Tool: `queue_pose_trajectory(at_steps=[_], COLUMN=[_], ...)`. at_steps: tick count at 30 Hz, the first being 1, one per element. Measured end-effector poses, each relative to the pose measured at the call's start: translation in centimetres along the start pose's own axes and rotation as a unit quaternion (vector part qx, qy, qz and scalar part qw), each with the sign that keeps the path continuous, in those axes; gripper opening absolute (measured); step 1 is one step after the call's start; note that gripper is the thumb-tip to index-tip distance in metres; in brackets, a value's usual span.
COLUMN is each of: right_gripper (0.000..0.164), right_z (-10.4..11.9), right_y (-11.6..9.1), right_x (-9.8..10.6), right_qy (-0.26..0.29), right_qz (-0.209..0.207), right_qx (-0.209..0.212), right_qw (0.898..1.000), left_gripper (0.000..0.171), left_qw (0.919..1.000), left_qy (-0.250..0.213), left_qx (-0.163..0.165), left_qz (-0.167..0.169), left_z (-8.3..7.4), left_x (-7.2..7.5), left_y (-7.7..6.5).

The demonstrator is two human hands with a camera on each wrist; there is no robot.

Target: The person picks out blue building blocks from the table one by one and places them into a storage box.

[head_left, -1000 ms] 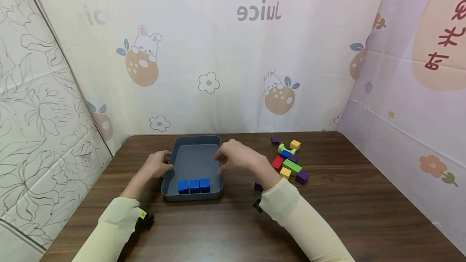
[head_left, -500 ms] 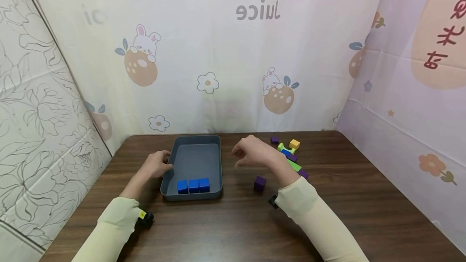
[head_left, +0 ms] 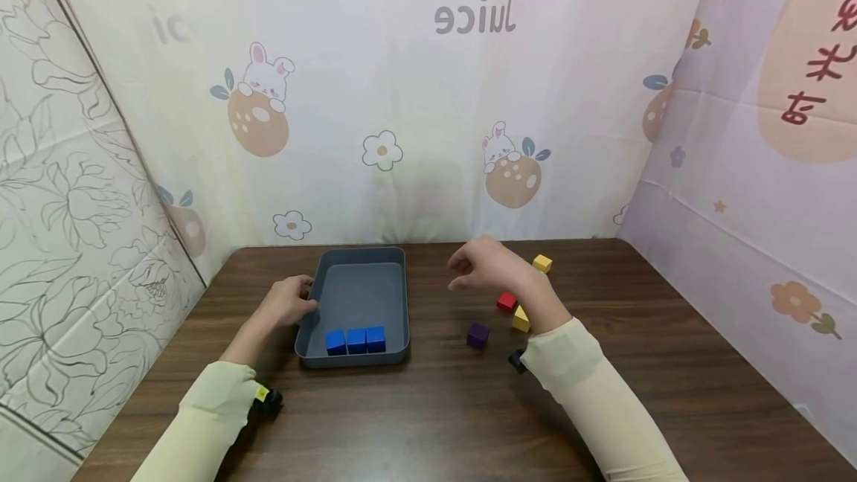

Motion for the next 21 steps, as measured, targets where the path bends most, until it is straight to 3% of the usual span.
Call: queue_pose_trajectory(at_steps=[10, 17, 21], right_gripper=[0.032, 0.037, 0.036], right_z=[-3.2, -5.4, -6.8], right_y=[-0.3, -0.5, -0.5], right_x=[1.6, 1.8, 1.8], right_qy=[0.001, 0.026, 0.011], right_qz=[-0.034, -0.025, -0.029], right_qx=[-0.045, -0.087, -0.101], right_qw=[0.998, 0.996, 0.994], left_gripper=[0.052, 0.052, 0.052], left_qw=[1.0, 1.0, 1.0], left_qy=[0.003, 0.005, 0.006], left_qx=[0.005, 0.004, 0.002], left_qz=[0.0, 0.0, 0.0], left_z=[-0.3, -0.2, -0.1], left_x=[0.2, 0.2, 0.1], left_y=[-0.2, -0.1, 0.0])
Point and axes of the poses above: each hand's wrist, its own y-axis towards the middle knuckle, its own x-axis out of the back of the hand, z = x × y, the point moved 5 cm from there along y, towards the middle knuckle, and after that the axes turned 1 degree about x, right-handed, at the moved point
